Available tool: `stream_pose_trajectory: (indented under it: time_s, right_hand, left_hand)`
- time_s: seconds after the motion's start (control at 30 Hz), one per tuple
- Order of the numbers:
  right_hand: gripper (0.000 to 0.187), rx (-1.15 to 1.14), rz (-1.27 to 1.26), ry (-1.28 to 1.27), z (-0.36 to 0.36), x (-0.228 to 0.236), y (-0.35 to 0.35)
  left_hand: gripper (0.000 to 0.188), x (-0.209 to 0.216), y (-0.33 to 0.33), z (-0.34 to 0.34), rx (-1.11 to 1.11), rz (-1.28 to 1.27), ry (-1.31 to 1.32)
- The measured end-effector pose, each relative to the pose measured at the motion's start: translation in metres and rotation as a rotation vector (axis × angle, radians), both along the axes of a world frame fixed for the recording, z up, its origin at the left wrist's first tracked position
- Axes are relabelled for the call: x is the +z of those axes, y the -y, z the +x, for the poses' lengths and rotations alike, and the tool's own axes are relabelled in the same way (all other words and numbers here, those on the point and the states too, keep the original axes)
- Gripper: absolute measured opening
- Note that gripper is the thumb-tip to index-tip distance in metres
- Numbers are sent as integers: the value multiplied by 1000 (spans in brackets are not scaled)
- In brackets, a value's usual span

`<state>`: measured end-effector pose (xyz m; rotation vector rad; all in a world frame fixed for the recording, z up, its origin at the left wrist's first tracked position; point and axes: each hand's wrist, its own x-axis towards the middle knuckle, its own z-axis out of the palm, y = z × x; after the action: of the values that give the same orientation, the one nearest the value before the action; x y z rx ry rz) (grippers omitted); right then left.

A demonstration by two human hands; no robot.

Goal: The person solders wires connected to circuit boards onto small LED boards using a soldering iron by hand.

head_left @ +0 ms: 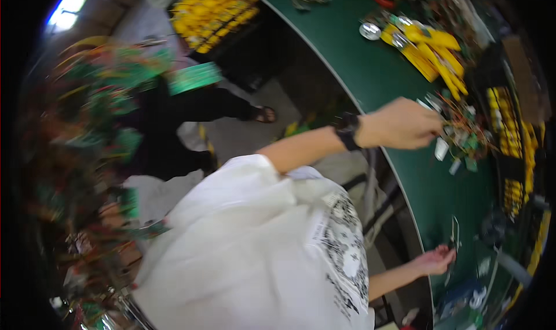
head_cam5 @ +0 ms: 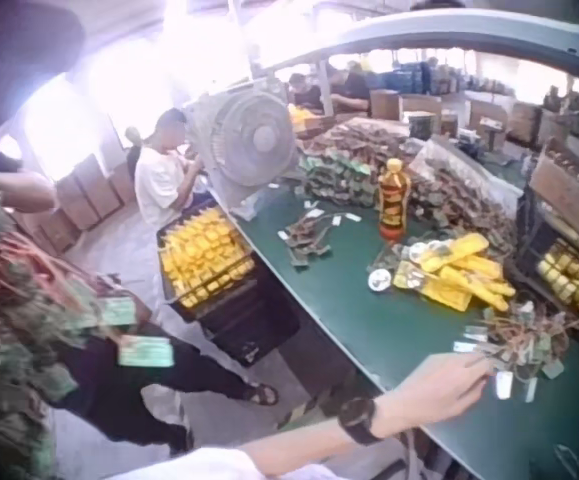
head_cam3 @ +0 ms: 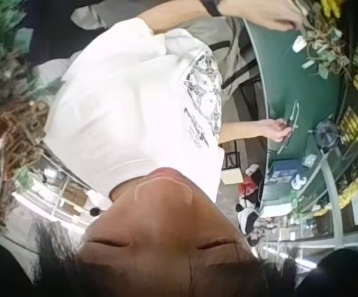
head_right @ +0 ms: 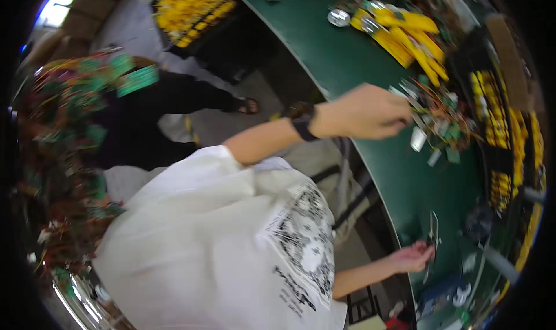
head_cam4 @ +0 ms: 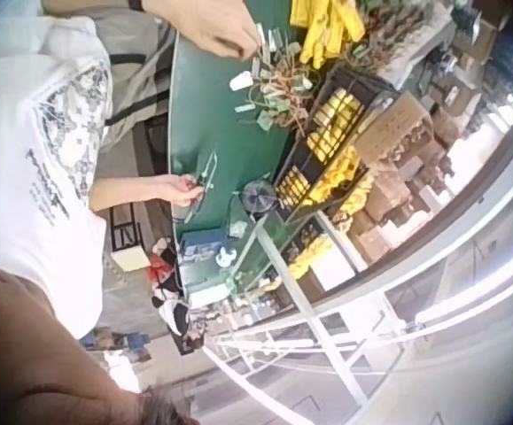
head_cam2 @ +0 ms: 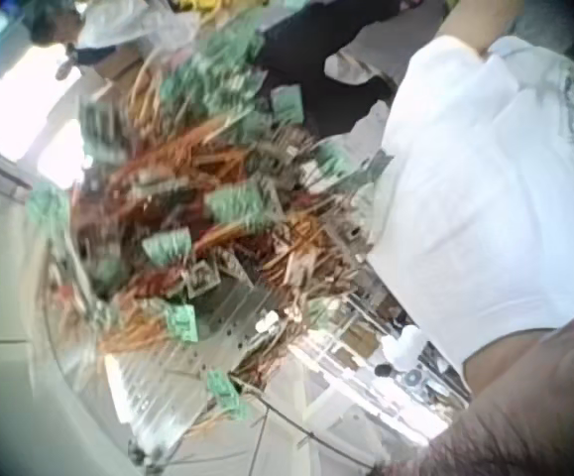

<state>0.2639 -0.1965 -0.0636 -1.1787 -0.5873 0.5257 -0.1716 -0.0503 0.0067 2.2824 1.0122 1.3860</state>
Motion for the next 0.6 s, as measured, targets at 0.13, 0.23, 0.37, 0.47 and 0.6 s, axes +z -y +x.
stream_pose_trajectory:
  time_s: [0.13,0.23,0.37,0.47,0.6]
  right_hand:
    - [23,21,0,-12,4,-7,-1]
    - [27,-3,2,5,-6,-6,0]
    - [15,-16,39,-17,-34,14,-2]
    - [15,-64,64,-50,-56,35,-3]
    - [9,-31,65,-88,-70,50,-3]
  left_hand:
    - [13,9,-8,12,-32,-92,-64]
    - [12,39,1,8,-511,-457,196]
    - [13,107,21,-16,-1384,-570,311]
    - [15,166,38,-35,-1703,-317,411]
    - [12,230,38,-51,-1748,5,362]
